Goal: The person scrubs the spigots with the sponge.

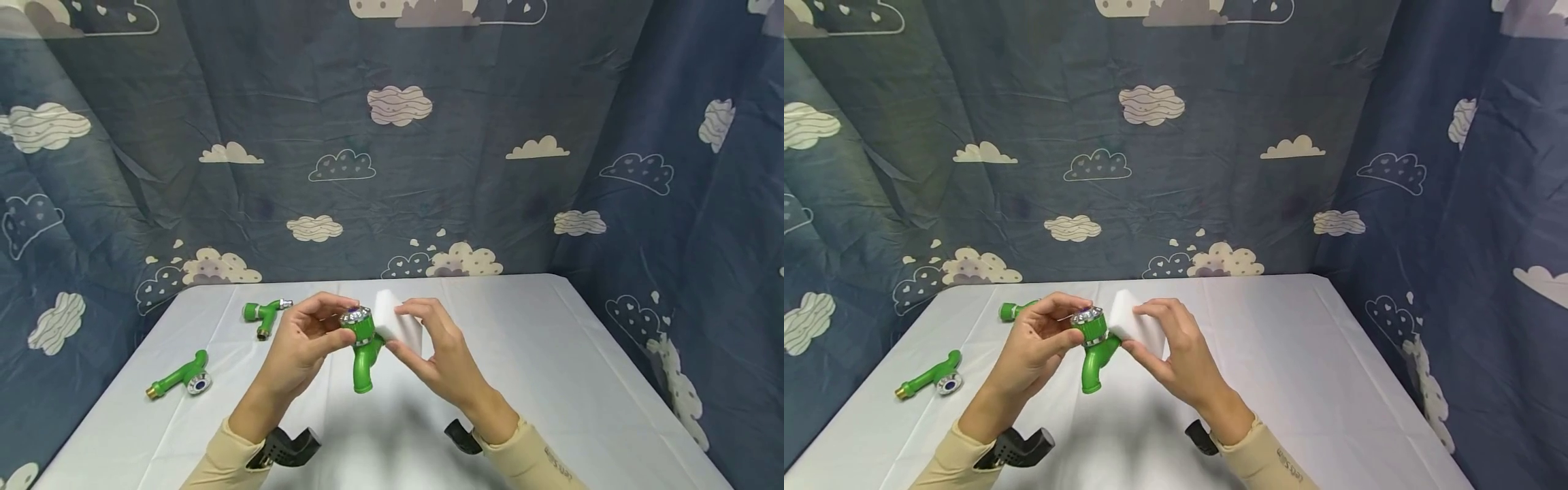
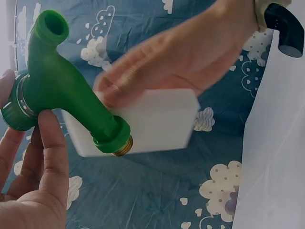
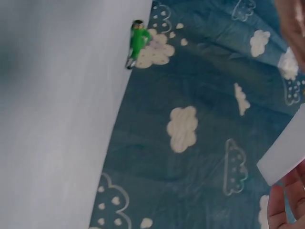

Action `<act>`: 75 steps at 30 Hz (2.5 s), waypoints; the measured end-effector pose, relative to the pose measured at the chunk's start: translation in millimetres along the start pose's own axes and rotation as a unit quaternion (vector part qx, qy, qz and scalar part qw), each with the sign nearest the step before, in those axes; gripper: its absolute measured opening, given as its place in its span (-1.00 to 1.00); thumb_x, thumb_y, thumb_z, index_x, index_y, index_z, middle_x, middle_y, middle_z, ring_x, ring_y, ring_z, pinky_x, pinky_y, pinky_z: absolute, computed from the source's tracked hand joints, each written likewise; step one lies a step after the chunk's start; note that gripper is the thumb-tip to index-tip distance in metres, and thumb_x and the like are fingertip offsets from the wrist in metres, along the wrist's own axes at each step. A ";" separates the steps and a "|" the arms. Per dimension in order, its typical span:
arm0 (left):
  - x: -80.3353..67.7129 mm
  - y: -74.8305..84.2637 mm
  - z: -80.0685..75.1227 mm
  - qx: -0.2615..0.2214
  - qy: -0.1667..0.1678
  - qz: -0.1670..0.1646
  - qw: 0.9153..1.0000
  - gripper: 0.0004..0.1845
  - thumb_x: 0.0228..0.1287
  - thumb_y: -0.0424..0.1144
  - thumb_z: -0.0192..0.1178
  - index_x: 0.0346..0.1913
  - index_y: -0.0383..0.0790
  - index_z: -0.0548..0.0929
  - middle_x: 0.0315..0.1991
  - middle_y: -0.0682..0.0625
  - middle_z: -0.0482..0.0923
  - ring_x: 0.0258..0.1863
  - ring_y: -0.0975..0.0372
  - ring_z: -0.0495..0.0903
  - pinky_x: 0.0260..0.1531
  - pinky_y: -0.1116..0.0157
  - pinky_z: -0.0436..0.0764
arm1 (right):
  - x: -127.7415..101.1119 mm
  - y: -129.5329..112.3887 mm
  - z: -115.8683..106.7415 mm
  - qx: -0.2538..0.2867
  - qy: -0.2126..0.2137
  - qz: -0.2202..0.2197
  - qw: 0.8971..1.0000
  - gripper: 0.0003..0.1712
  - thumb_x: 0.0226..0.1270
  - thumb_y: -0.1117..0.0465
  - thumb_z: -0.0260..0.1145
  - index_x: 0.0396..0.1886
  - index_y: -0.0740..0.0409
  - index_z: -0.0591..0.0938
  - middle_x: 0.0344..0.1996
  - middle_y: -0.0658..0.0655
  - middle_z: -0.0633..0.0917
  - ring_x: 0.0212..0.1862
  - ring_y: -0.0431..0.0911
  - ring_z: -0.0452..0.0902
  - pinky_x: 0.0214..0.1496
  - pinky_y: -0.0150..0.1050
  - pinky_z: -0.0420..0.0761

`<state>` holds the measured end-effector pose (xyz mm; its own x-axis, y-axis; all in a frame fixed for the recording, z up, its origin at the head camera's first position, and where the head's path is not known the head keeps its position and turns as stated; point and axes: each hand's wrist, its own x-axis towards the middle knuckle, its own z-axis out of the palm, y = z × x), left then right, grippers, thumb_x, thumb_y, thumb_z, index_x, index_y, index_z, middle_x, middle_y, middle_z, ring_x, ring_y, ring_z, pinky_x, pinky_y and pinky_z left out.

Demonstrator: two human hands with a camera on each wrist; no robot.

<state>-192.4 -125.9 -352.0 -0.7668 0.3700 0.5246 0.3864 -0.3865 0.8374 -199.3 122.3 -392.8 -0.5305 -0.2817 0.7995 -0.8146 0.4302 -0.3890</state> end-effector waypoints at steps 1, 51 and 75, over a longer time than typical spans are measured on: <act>0.0 1.1 -0.6 -0.005 -0.002 0.003 1.000 -0.69 0.38 -0.38 0.46 0.12 -0.07 0.76 0.01 0.10 0.75 -0.12 0.34 0.72 -0.09 0.41 0.77 | -0.6 3.7 0.3 -0.009 -0.002 0.006 1.000 -0.50 0.48 0.07 0.50 0.27 0.13 0.58 0.14 0.17 0.66 0.09 0.02 0.65 -0.10 -0.11 0.77; 4.8 -18.7 27.1 -0.095 0.205 -0.085 0.971 -0.75 0.45 -0.54 0.16 -0.11 -0.07 0.50 -0.09 0.01 0.53 0.00 0.22 0.76 0.25 0.11 0.74 | 0.2 -10.2 5.8 0.034 0.098 0.023 0.994 -0.51 0.39 0.20 0.47 0.20 0.26 0.52 0.14 0.19 0.65 0.15 -0.01 0.60 0.01 -0.15 0.59; 8.1 -10.8 6.2 -0.014 0.219 -0.044 0.975 -0.73 0.41 -0.56 0.29 -0.08 -0.08 0.74 -0.19 0.05 0.70 -0.34 0.29 0.68 -0.30 0.40 0.74 | 7.3 -3.4 -13.4 0.052 0.115 0.028 0.992 -0.54 0.45 0.15 0.45 0.20 0.28 0.57 0.09 0.22 0.70 0.11 -0.02 0.61 0.03 -0.24 0.58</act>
<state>-199.6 -113.6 -355.8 -0.9437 0.0090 0.3305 0.3004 -0.3943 0.8685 -197.2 130.3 -379.5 -0.5176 -0.0516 0.8541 -0.8115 0.3461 -0.4709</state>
